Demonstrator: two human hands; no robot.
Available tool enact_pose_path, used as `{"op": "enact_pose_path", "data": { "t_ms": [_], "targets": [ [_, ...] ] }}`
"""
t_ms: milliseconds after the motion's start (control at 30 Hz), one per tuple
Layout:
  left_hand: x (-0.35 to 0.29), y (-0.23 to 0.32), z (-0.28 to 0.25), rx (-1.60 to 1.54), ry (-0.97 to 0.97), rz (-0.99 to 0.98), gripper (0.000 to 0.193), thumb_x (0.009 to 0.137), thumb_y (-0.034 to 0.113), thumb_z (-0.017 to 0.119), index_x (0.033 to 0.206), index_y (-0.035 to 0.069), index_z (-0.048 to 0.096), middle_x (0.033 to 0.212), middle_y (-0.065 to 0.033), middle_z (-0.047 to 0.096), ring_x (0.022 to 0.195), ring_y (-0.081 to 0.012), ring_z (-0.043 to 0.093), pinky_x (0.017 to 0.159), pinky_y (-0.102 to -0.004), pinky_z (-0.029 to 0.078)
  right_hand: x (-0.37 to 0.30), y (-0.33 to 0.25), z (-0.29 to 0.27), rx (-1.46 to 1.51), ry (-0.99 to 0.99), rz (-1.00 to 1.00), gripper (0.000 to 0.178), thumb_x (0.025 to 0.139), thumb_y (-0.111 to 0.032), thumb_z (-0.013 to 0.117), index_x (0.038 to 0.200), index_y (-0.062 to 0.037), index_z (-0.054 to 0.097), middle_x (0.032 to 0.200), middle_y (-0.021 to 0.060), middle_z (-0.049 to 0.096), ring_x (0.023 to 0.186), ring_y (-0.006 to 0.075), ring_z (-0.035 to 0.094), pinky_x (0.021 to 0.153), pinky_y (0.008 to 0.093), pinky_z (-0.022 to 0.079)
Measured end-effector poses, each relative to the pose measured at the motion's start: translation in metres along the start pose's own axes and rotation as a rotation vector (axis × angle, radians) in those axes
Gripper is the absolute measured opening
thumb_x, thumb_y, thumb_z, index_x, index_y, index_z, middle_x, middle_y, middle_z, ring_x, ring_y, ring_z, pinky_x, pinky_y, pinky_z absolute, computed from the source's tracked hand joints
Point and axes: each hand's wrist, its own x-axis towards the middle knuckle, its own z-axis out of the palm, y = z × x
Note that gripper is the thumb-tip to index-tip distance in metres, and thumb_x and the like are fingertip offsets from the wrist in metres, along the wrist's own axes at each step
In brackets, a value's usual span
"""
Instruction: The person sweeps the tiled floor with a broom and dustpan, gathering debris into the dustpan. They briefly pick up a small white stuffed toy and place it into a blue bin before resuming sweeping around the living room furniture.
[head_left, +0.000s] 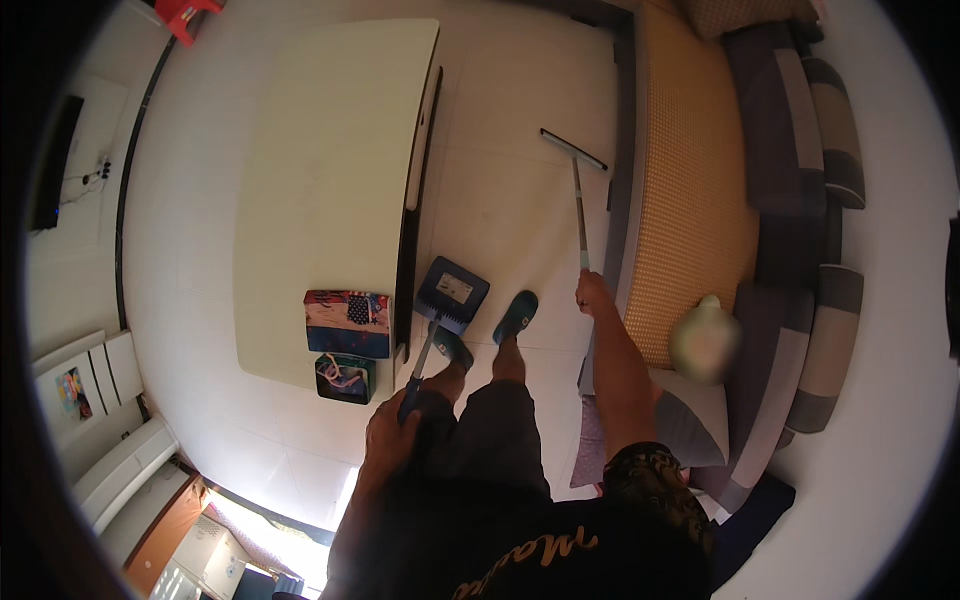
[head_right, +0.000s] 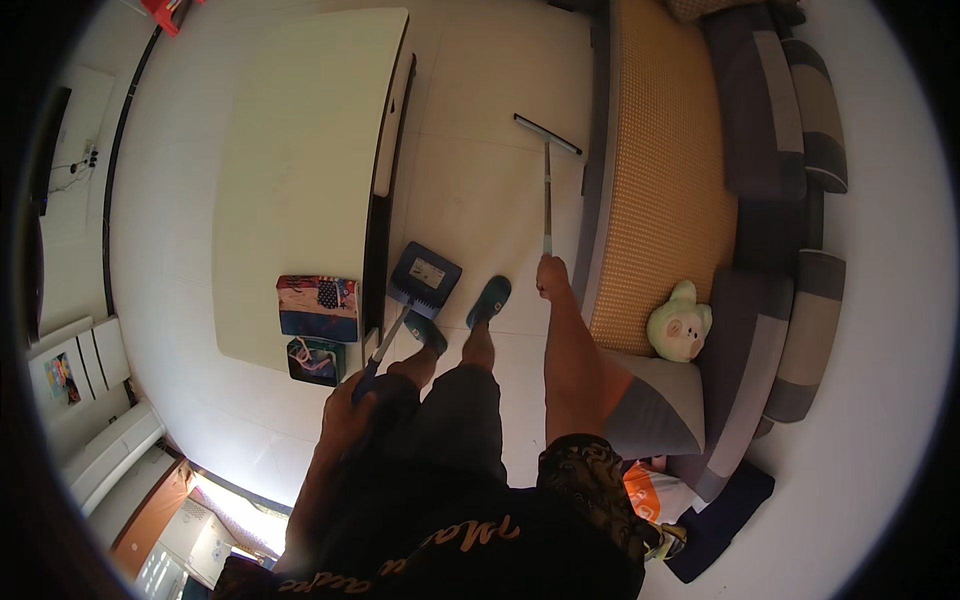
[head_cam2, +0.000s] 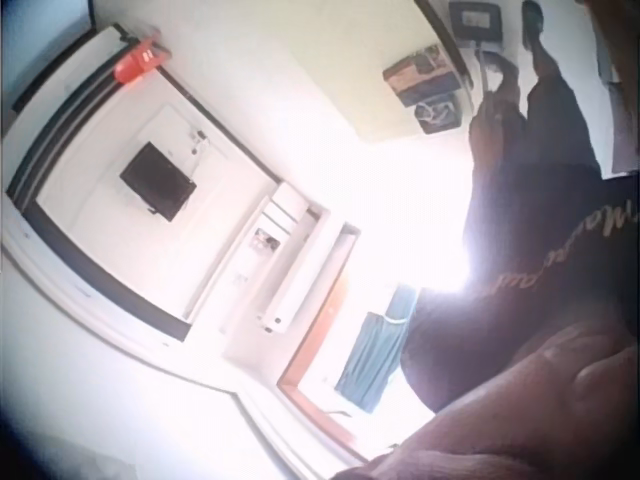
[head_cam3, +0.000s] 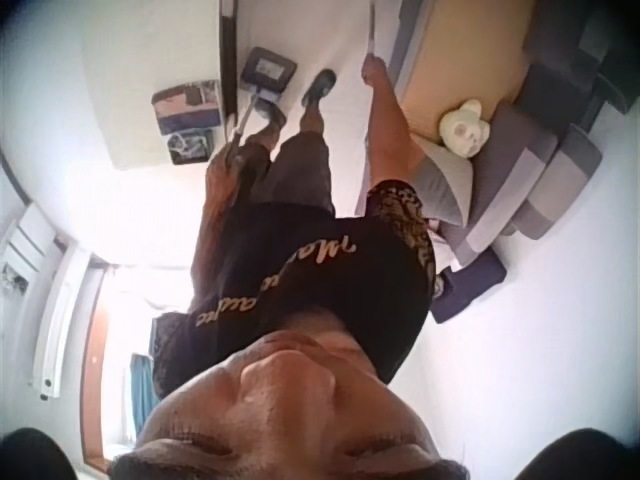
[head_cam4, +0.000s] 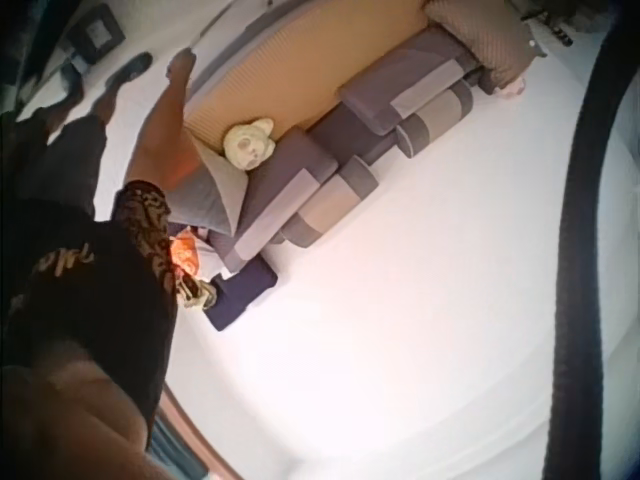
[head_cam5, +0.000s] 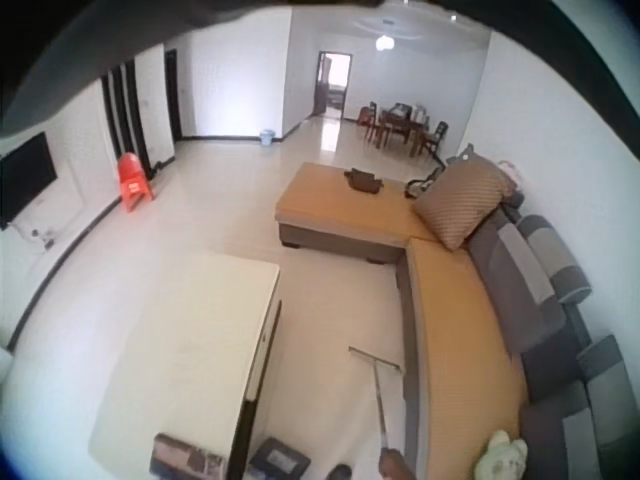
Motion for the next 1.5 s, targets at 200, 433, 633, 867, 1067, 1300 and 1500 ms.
{"op": "enact_pose_path", "data": {
  "t_ms": [200,433,633,867,1067,1300,1500],
  "targets": [
    [0.012,-0.015,0.002,0.074,0.001,0.017,0.044,0.083,0.019,0.062,0.122,0.000,0.054,0.100,-0.0262,0.063,0.096,-0.0423,0.060,0.083,-0.0461,0.047,-0.064,0.159,0.036,-0.347,0.012,-0.121,0.050,0.097,-0.040,0.036,0.093,0.0080,0.049,0.061,0.0194,0.055,0.043,0.0292,0.055,0.037,0.0412,0.043],
    [0.034,-0.019,0.007,0.121,0.003,0.068,0.045,0.082,0.019,0.062,0.122,0.000,0.054,0.097,-0.0257,0.063,0.093,-0.0429,0.060,0.081,-0.0471,0.047,-0.197,0.218,0.001,-0.119,-0.138,0.010,0.041,0.096,-0.042,0.044,0.099,-0.0034,0.055,0.052,0.0014,0.041,0.036,0.0135,0.040,0.032,0.0301,0.029],
    [0.045,-0.014,0.007,0.114,0.000,0.073,0.042,0.083,0.018,0.062,0.119,-0.001,0.055,0.096,-0.0251,0.063,0.091,-0.0409,0.061,0.078,-0.0448,0.048,-0.167,0.131,-0.034,-0.001,-0.012,-0.060,0.034,0.093,-0.038,0.050,0.091,-0.0052,0.057,0.055,0.0008,0.047,0.039,0.0111,0.043,0.034,0.0283,0.033],
    [0.051,-0.001,0.006,0.114,0.001,0.101,0.042,0.083,0.019,0.062,0.119,-0.002,0.055,0.095,-0.0252,0.064,0.089,-0.0403,0.062,0.077,-0.0442,0.048,-0.016,0.045,-0.041,-0.428,0.159,-0.150,0.053,0.097,-0.045,0.035,0.086,0.0027,0.056,0.061,0.0125,0.055,0.045,0.0242,0.053,0.042,0.0387,0.043],
    [0.056,0.002,0.014,0.161,-0.038,0.052,0.043,0.084,0.021,0.062,0.120,-0.001,0.055,0.103,-0.0249,0.063,0.097,-0.0382,0.062,0.083,-0.0418,0.048,-0.038,0.170,-0.028,-0.195,-0.011,0.057,0.056,0.097,-0.050,0.034,0.081,-0.0001,0.052,0.054,0.0129,0.049,0.039,0.0257,0.049,0.034,0.0397,0.037],
    [0.058,-0.014,0.020,0.155,0.004,0.110,0.043,0.081,0.017,0.062,0.120,0.000,0.055,0.097,-0.0268,0.063,0.093,-0.0431,0.061,0.080,-0.0464,0.048,-0.197,0.242,-0.019,0.025,-0.297,0.228,0.045,0.096,-0.047,0.038,0.094,-0.0039,0.053,0.053,0.0037,0.041,0.035,0.0132,0.032,0.033,0.0285,0.024],
    [0.061,-0.045,0.018,0.093,-0.021,0.084,0.044,0.080,0.019,0.064,0.121,0.002,0.055,0.096,-0.0252,0.064,0.092,-0.0428,0.061,0.079,-0.0463,0.048,-0.217,0.175,-0.014,-0.076,-0.128,0.023,0.046,0.096,-0.044,0.042,0.092,-0.0011,0.059,0.051,0.0022,0.046,0.035,0.0114,0.039,0.032,0.0283,0.030]
  ]
}}
